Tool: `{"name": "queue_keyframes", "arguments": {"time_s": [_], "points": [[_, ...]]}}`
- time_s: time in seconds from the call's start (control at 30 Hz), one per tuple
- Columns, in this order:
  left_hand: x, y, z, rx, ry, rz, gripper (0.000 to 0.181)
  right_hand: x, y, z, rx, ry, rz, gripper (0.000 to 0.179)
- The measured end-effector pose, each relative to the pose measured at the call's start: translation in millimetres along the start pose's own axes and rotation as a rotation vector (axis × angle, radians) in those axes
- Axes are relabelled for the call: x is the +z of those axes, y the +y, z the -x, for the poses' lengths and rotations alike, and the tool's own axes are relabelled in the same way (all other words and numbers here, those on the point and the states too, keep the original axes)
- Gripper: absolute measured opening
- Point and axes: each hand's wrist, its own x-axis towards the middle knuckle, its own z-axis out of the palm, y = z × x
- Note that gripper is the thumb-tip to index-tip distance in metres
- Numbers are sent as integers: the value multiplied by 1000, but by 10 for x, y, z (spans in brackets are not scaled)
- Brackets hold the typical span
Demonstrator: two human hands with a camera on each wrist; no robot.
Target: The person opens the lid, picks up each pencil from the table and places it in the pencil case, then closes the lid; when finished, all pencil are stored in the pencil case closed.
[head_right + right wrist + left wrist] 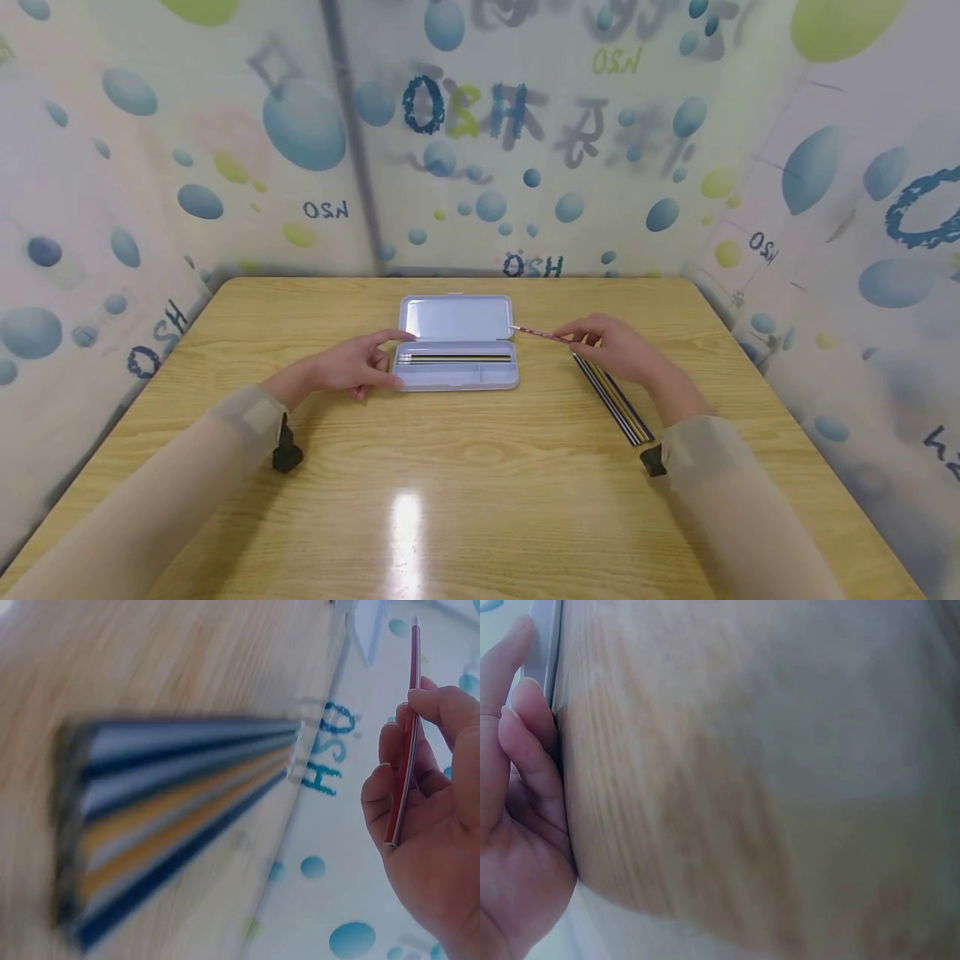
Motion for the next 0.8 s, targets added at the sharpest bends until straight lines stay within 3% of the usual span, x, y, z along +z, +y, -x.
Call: {"name": "queue_keyframes", "arguments": {"time_s": [0.3,0.8], "points": [[4,-5,4,6,-1,9,90,222,-187,-295,-86,-41,-35,29],[-3,-18,-19,-2,-10,23,90,557,-607,-751,-99,-142,-59,25]]}}
